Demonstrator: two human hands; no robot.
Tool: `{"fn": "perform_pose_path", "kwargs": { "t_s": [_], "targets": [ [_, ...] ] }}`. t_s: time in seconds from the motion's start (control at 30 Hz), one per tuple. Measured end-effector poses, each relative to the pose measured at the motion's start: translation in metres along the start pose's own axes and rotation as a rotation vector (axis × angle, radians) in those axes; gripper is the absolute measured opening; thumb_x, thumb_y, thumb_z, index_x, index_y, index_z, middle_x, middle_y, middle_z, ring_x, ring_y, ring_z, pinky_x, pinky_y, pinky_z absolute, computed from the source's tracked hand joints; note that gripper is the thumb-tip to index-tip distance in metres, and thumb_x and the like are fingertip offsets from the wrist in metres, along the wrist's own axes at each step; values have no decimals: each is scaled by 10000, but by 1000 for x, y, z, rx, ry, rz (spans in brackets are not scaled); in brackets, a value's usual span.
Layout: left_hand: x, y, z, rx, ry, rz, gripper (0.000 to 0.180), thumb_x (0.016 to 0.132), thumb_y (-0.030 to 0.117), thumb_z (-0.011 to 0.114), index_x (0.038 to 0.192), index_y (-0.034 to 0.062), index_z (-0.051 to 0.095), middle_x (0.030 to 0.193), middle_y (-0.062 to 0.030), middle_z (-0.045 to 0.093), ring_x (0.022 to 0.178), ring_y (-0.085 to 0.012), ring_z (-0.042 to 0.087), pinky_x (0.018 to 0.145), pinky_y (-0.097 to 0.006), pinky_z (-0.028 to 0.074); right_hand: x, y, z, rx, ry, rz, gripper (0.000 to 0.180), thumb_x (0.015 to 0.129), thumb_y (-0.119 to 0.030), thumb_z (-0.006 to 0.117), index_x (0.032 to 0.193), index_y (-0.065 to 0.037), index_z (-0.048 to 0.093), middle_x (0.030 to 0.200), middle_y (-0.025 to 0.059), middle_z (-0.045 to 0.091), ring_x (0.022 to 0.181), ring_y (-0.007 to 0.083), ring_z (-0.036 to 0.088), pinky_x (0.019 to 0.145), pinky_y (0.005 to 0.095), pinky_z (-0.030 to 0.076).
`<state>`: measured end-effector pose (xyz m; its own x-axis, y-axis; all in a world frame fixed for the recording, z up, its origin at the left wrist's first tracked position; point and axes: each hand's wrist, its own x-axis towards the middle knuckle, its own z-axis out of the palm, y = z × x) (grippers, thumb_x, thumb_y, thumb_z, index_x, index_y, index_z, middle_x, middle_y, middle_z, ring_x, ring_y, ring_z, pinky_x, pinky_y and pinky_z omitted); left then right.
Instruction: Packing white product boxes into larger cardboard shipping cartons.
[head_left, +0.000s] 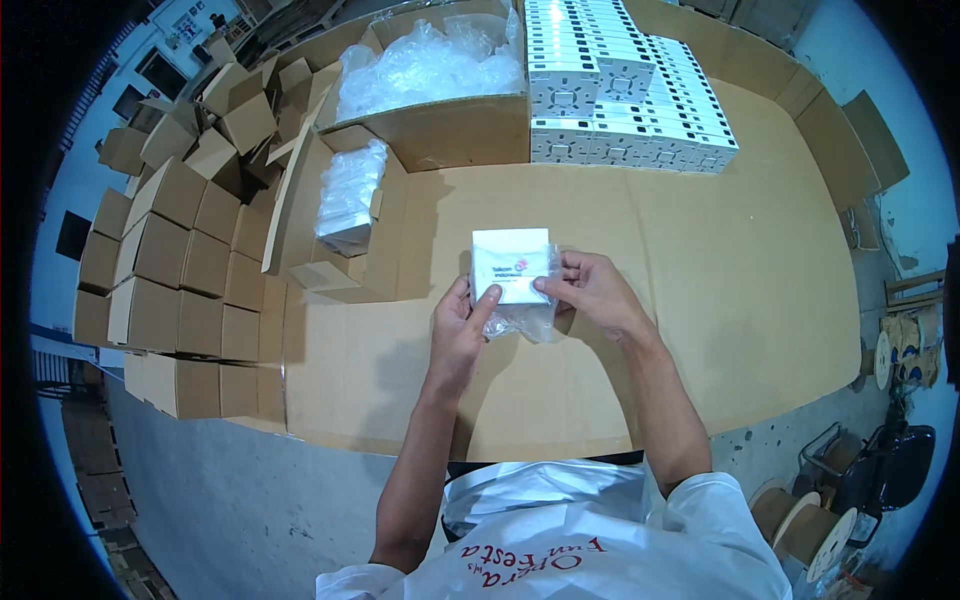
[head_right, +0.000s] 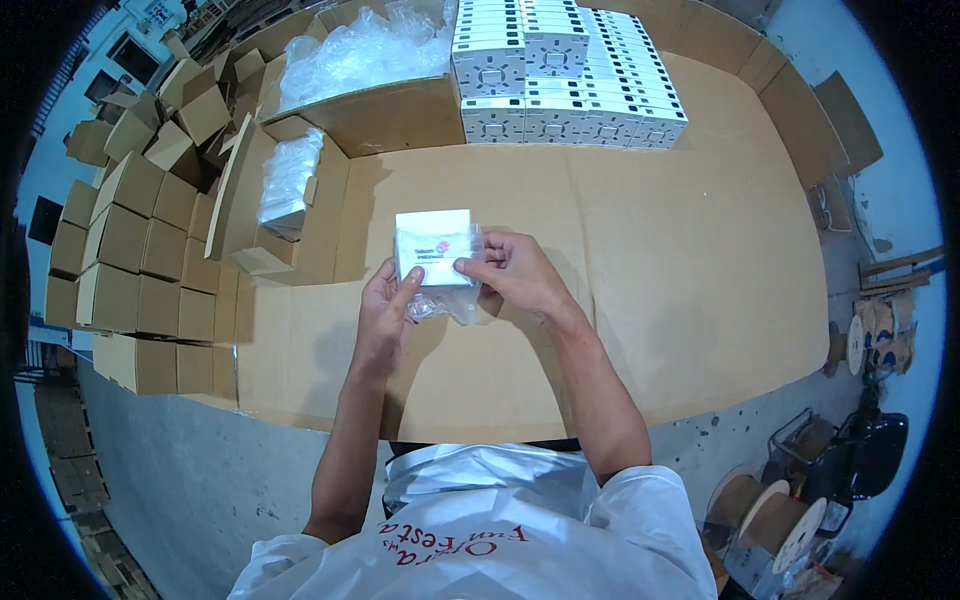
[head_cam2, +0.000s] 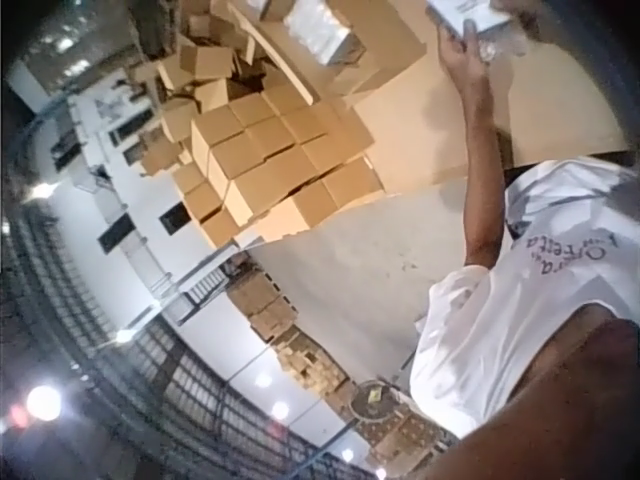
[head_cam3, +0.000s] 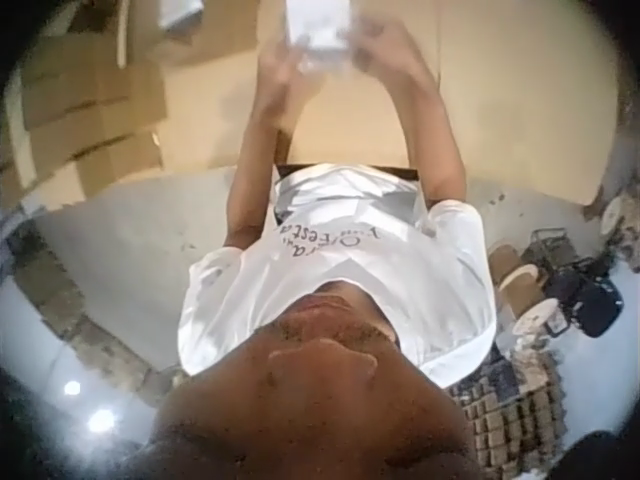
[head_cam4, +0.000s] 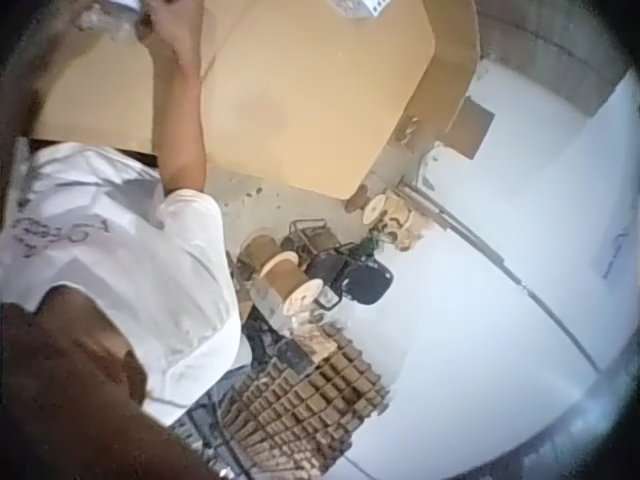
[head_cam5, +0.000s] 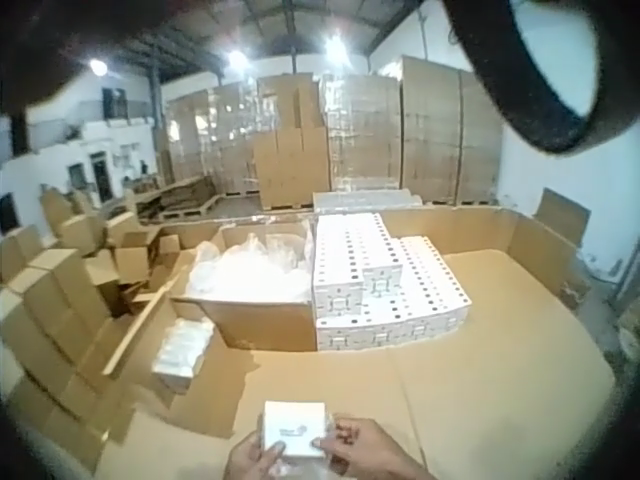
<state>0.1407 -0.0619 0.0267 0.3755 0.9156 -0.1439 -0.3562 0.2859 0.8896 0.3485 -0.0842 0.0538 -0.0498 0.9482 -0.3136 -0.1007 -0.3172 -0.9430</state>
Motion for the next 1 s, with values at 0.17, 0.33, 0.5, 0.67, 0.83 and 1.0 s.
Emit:
{"fn": "perform_pose_path", "kwargs": {
  "t_s": [0.17, 0.33, 0.5, 0.67, 0.83, 1.0],
  "targets": [
    [5, 4, 3, 85, -14, 10, 346, 995, 91, 628, 1298, -36, 523, 1190, -121, 668, 1087, -157, 643, 947, -313, 518, 1, 6, 0, 24, 54, -136, 284, 914, -136, 740, 1139, 22, 671, 968, 53, 715, 887, 103, 653, 782, 273, 537],
    [13, 1, 0, 142, 14, 47, 338, 999, 95, 623, 1294, -36, 524, 1188, -112, 668, 1094, -151, 639, 952, -307, 513, 3, 7, 5, 33, 91, -222, 239, 933, -128, 721, 1107, 29, 674, 1012, 62, 710, 911, 105, 651, 799, 279, 536],
    [13, 1, 3, 128, 64, 51, 302, 1003, 103, 621, 1265, -28, 546, 1162, -101, 671, 1075, -140, 637, 944, -300, 513, 2, 4, 5, 3, 78, -223, 235, 941, -148, 715, 1098, 22, 677, 963, 48, 709, 891, 105, 655, 785, 284, 538],
    [14, 3, 7, 147, 65, 65, 273, 1006, 130, 626, 1236, -8, 575, 1116, -80, 674, 1021, -126, 637, 906, -295, 520, 2, 6, 4, 0, 103, -236, 230, 946, -170, 712, 1081, 16, 695, 901, 34, 702, 838, 102, 650, 741, 281, 533],
    [15, 2, 1, 82, 57, 45, 249, 1012, 141, 615, 1214, -3, 597, 1119, -80, 678, 1022, -127, 641, 904, -293, 519, -1, 4, 5, 5, 136, -154, 220, 959, -192, 696, 1023, 16, 733, 821, 30, 694, 763, 78, 610, 665, 262, 506],
    [12, 12, -1, 24, 8, 25, 212, 1004, 86, 609, 1185, -24, 615, 1106, -101, 693, 1013, -152, 664, 913, -302, 527, -7, 0, 2, 6, 110, -225, 202, 962, -178, 686, 1035, -3, 756, 848, 24, 710, 751, 72, 601, 620, 245, 489]
  ]
}}
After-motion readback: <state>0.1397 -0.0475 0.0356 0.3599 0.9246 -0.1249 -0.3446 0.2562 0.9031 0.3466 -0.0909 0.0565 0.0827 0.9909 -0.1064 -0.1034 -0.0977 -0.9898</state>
